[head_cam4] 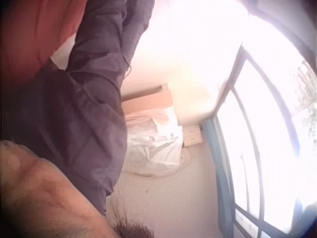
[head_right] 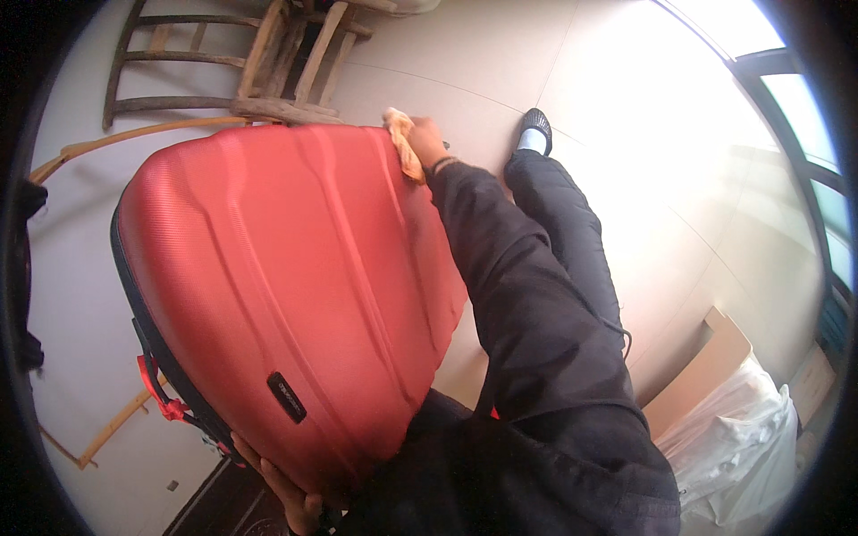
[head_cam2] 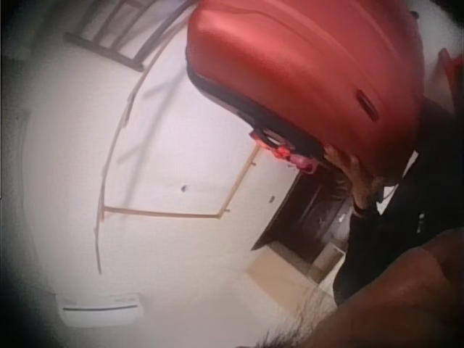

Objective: The person wipes the interior of a white wardrobe with a cloth, then closes the doors. The person then wipes a red suitcase with the same cloth, cleaning the top and sides.

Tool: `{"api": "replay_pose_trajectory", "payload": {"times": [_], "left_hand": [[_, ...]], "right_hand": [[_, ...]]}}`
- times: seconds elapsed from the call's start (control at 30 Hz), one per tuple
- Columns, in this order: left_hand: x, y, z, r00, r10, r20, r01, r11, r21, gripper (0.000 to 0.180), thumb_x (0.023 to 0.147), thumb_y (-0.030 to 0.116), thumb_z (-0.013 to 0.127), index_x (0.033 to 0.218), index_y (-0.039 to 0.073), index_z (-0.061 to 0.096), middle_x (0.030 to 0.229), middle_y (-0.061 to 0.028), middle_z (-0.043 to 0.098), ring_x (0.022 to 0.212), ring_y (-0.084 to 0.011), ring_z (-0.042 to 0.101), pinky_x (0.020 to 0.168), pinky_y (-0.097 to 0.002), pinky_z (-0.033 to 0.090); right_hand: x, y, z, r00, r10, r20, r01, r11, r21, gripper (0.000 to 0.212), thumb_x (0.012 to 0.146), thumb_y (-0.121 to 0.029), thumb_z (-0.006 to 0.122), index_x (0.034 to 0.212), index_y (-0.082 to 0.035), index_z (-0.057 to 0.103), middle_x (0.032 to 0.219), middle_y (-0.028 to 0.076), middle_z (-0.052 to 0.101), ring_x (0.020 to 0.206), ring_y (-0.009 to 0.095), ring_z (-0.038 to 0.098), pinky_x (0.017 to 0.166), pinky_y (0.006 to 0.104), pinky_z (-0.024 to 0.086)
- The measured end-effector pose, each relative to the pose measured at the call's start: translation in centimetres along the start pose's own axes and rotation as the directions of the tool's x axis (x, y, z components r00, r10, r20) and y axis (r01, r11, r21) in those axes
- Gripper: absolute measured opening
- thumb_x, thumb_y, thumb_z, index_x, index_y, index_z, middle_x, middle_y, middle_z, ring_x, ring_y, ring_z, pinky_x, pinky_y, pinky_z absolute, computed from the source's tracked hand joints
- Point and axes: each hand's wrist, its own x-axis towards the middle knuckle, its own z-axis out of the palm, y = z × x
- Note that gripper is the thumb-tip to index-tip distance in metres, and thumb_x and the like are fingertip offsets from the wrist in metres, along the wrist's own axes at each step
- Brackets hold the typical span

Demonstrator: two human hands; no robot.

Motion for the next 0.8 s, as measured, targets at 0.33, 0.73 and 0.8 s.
{"api": "replay_pose_trajectory", "payload": {"times": [0.33, 0.73, 0.8], "left_hand": [[1.9, 2.8, 0.2, 0.994, -0.037, -0.100, 0.023, 0.991, -0.135, 0.064, 0.097, 0.048, 0.051, 0.153, 0.023, 0.033, 0.158, -0.0256, 0.016, 0.145, -0.0450, 0.017, 0.114, -0.0625, 0.017], [0.7, 1.0, -0.1, 0.999, 0.013, 0.038, -0.015, 0.998, 0.057, 0.079, 0.096, 0.064, 0.041, 0.158, 0.022, 0.017, 0.160, -0.0296, 0.000, 0.147, -0.0516, 0.004, 0.114, -0.0679, 0.002], [0.8, 0.9, -0.1, 0.999, 0.041, 0.033, -0.043, 0.998, 0.049, 0.080, 0.097, 0.064, 0.039, 0.158, 0.018, 0.016, 0.160, -0.0313, 0.001, 0.146, -0.0526, 0.004, 0.114, -0.0687, 0.003]], "right_hand": [[-20.5, 33.9, 1.1, 0.963, 0.259, -0.068, -0.266, 0.894, -0.360, 0.022, 0.091, -0.023, 0.055, 0.107, -0.009, 0.061, 0.101, 0.017, 0.063, 0.095, 0.037, 0.062, 0.084, 0.0450, 0.050], [-20.7, 30.3, 1.0, 0.824, 0.564, 0.043, -0.439, 0.589, 0.679, 0.020, 0.099, -0.026, 0.046, 0.091, -0.009, 0.054, 0.071, 0.006, 0.056, 0.057, 0.022, 0.053, 0.049, 0.0336, 0.043], [-15.5, 28.8, 0.5, 0.834, 0.531, 0.151, -0.360, 0.315, 0.878, 0.022, 0.100, -0.025, 0.045, 0.088, -0.009, 0.053, 0.067, 0.005, 0.054, 0.051, 0.021, 0.051, 0.043, 0.0326, 0.041]]}}
